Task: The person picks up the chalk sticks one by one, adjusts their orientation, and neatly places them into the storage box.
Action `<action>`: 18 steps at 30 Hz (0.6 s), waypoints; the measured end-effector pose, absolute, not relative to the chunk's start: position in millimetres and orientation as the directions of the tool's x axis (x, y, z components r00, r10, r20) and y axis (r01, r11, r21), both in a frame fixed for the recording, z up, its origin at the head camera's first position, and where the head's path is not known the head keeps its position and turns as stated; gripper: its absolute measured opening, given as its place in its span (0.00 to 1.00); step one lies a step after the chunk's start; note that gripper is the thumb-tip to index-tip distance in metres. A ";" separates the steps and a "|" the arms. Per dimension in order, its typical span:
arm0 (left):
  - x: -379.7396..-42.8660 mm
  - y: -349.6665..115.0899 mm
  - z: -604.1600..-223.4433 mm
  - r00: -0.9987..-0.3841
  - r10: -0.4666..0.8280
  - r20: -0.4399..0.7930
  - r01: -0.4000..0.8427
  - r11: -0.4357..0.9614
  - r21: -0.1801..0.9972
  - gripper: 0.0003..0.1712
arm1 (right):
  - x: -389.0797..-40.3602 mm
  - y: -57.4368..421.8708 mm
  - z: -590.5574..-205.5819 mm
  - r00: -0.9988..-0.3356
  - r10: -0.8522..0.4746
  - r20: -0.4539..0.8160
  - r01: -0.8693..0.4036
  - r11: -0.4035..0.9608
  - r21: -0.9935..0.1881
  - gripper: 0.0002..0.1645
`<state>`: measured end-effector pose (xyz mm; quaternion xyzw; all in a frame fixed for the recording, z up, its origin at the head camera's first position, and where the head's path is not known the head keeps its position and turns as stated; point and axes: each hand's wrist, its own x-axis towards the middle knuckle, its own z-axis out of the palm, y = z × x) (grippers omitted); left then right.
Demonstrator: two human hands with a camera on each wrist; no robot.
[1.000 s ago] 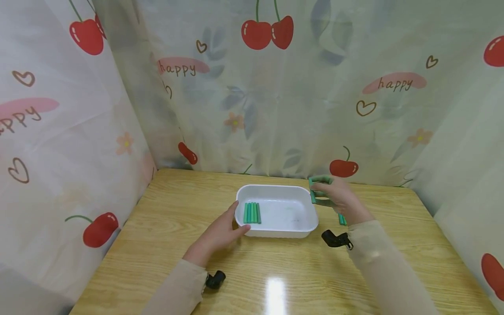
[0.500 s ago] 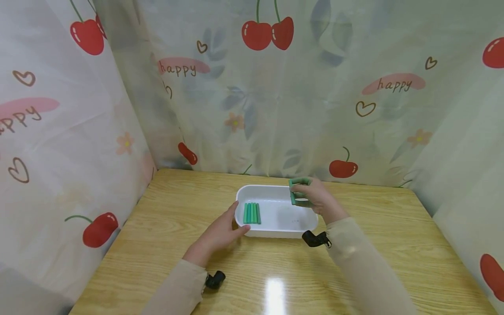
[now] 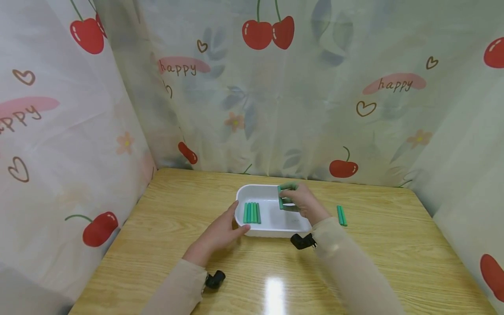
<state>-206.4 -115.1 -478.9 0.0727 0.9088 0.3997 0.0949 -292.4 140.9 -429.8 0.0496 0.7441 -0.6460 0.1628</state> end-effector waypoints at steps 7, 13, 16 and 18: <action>-206.0 -114.5 -477.8 -0.972 0.203 -0.121 0.045 0.663 0.747 0.53 | -295.6 128.5 -446.1 -0.929 -0.129 -0.346 0.322 0.179 -0.930 0.18; -206.8 -115.5 -478.0 -0.970 0.210 -0.119 0.051 0.663 0.747 0.54 | -296.3 118.8 -456.4 -0.923 -0.113 -0.368 0.339 0.217 -0.916 0.14; -207.5 -115.9 -478.6 -0.970 0.212 -0.120 0.053 0.666 0.744 0.54 | -297.1 115.1 -462.2 -0.923 -0.102 -0.372 0.336 0.259 -0.905 0.15; -207.7 -116.2 -478.9 -0.970 0.215 -0.116 0.059 0.668 0.742 0.54 | -297.5 113.1 -465.3 -0.925 -0.095 -0.368 0.327 0.294 -0.898 0.15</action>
